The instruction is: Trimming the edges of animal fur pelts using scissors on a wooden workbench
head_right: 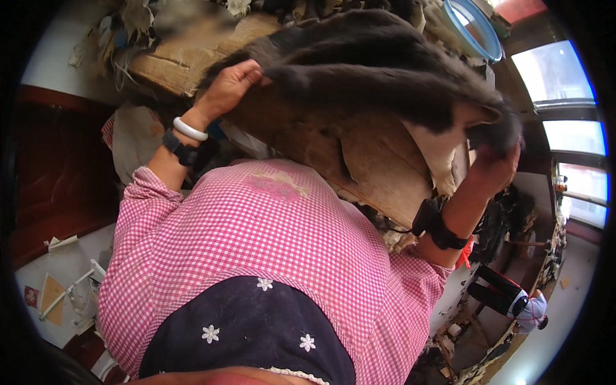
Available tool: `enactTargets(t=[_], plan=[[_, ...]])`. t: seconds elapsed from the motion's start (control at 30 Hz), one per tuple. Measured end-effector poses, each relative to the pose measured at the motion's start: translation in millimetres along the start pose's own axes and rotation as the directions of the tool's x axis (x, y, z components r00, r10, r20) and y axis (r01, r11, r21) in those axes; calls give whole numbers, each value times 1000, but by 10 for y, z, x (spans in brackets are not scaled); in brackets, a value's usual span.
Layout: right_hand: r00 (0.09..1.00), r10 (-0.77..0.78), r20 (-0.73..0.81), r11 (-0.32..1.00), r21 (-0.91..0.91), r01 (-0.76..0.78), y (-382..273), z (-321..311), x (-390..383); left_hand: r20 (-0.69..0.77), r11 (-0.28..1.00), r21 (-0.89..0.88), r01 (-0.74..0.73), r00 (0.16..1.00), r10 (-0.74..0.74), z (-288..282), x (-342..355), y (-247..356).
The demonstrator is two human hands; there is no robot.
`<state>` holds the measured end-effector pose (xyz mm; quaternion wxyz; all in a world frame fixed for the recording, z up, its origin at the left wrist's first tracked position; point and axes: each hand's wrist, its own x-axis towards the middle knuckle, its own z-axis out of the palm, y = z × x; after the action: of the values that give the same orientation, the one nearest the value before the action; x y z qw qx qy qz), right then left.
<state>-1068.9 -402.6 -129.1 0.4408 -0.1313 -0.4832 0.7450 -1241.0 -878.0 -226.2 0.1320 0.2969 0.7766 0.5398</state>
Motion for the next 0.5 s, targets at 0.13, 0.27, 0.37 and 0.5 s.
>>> enactTargets(t=[0.13, 0.27, 0.37, 0.5], plan=[[999, -23, 29, 987, 161, 18, -124, -125, 362, 242, 998, -38, -42, 969, 50, 362, -68, 104], [999, -4, -33, 988, 152, 8, -37, 127, 685, 223, 999, 24, -35, 974, 29, 410, -102, 90], [911, -300, 281, 816, -419, 398, 137, 712, 399, 239, 996, -68, 55, 970, -37, 372, -92, 78], [445, -157, 882, 560, -292, 776, 629, 1934, -657, 189, 984, -162, 78, 981, -47, 346, -90, -34]])
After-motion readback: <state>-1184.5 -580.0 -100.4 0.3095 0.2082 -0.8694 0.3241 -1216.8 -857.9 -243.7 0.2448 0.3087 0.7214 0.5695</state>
